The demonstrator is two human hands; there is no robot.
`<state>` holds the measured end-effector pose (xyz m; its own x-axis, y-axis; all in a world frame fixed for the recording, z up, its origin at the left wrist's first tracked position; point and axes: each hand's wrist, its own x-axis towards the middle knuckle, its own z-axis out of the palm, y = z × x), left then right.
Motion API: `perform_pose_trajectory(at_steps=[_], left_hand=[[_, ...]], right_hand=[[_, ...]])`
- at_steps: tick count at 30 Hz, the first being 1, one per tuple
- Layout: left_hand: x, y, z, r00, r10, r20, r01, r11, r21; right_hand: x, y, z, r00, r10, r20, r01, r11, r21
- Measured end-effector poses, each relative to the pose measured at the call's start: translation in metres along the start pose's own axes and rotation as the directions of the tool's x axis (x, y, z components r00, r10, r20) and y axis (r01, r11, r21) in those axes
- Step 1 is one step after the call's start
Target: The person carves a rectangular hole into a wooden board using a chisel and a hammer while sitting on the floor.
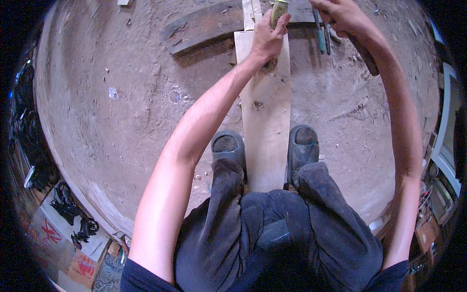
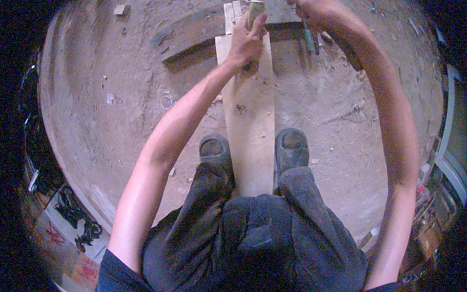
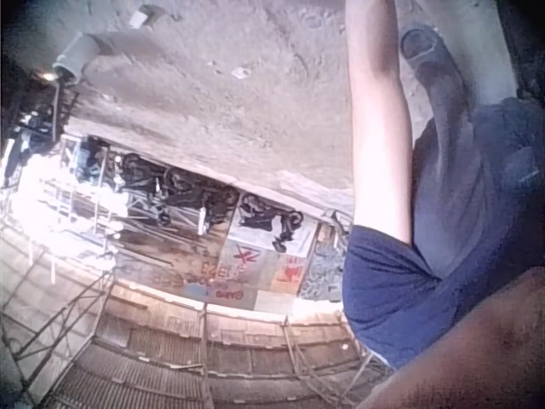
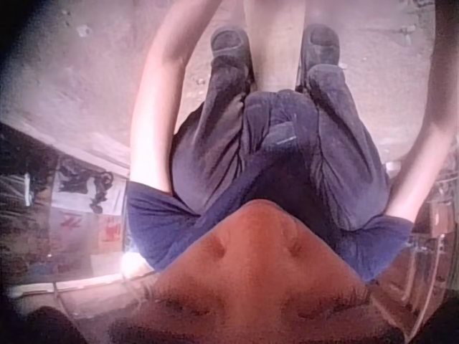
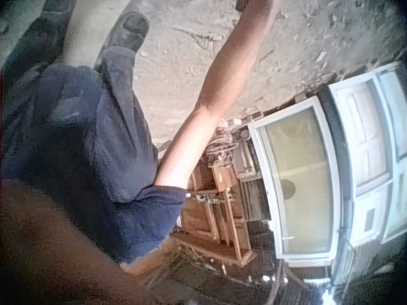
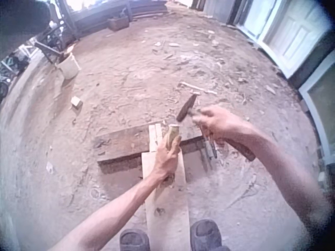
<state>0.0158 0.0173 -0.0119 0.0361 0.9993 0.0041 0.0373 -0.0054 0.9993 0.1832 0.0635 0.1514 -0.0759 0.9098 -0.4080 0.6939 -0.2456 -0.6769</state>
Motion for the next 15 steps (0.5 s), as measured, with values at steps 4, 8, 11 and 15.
perform_pose_trajectory(at_steps=[4, 8, 11, 15], left_hand=[[-0.001, 0.003, 0.009, 1.0, 0.005, -0.002, -0.005, 1.0, -0.003], [0.0, -0.004, 0.003, 1.0, 0.006, 0.004, -0.006, 1.0, 0.01], [-0.002, 0.0, 0.001, 1.0, 0.0, 0.01, 0.0, 1.0, 0.026], [-0.004, 0.009, 0.005, 1.0, -0.003, 0.007, 0.003, 1.0, 0.029]], right_hand=[[0.004, 0.019, 0.008, 0.968, -0.209, -0.136, 0.211, 0.977, 0.003], [0.008, 0.017, 0.016, 0.915, -0.369, 0.166, 0.394, 0.906, -0.156], [-0.002, 0.001, 0.028, 0.966, -0.248, 0.071, 0.258, 0.939, -0.226], [0.001, 0.01, 0.029, 0.984, 0.002, -0.176, 0.016, 0.995, 0.102]])
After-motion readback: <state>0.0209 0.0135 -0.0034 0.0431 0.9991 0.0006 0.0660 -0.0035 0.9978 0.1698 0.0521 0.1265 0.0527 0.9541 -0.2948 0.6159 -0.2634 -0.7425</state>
